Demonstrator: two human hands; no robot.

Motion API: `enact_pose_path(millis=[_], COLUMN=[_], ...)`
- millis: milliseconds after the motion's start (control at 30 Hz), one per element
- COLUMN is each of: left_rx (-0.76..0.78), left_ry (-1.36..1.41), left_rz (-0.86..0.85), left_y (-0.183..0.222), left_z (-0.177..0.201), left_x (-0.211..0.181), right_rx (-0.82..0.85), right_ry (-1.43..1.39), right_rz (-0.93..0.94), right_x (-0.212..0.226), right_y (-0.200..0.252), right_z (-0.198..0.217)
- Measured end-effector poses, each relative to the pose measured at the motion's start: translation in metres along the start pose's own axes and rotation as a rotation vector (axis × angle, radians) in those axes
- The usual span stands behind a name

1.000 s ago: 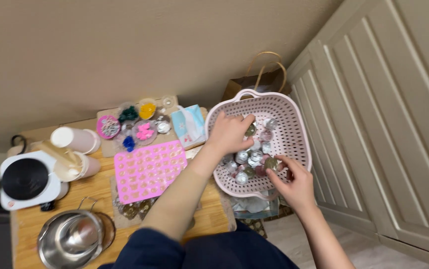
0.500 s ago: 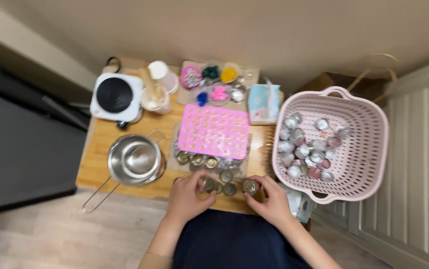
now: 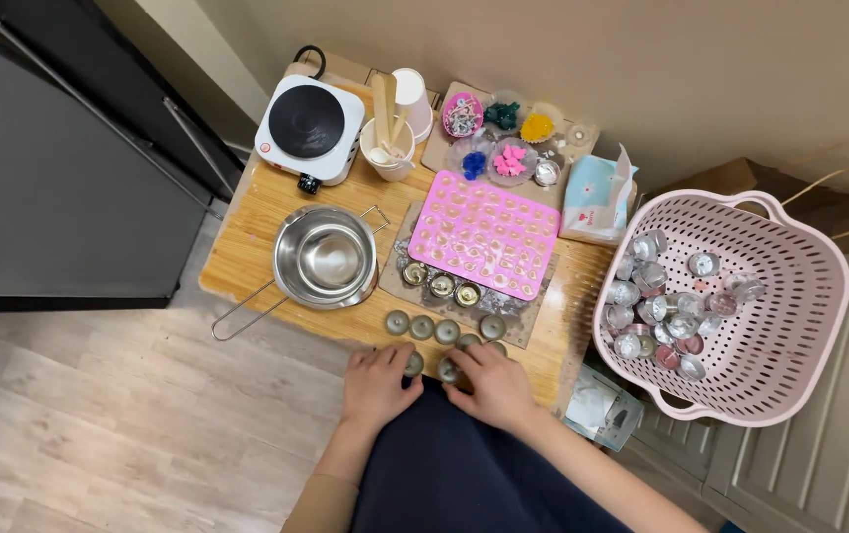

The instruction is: Cleaning a metal wax melting pot with tissues and organizing tealight candle cups.

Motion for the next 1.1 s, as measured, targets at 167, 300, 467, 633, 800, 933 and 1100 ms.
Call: enact_pose_path(millis=[167,300,467,633,800,933,1100], left_rx=[-0.03,-0.108,-0.13,-0.148,-0.152,-0.129,-0.134], left_ry=[-0.036,0.019,0.072,0.085,0.115,0.2,0.396], left_rz=[0.099,0.172,0.185,0.172,0.235,0.175,-0.091], left_y=[0.004,0.006,0.004,0.0,-0.009,-0.032,-0.069], left_z=[-0.006,-0.008,-0.006,-0.006,0.006,0.016,0.032], left_x=[0.009,0.011,0.009,0.011,0.002,-0.025,-0.085], right_rx=[-0.009,-0.03,-0.085,-0.102,-0.332,-0.521,-0.184], right_ry=[0.056,0.144,0.155,0.166,-0.115,-0.084,0.188], right_rz=[0.063,0.074,0.109,0.089,-0.065,-0.369,-0.762], right_x=[0.009,0.01,0.008,0.015,0.009,-0.073,-0.161], right_y=[-0.009,-0.014,-0.018,-0.018,-0.001,0.041,0.09], right_z=[-0.013,-0.017,-0.026,-0.017,0.043,0.075,0.134])
Point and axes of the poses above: each hand's wrist, its own y-axis away from the middle knuckle, its own z-axis out of the back of the hand, x = y × z, the point moved 1 cm from there along -y, towards the middle knuckle, and after that the axes turned 1 degree about y, right-handed, at the moved point
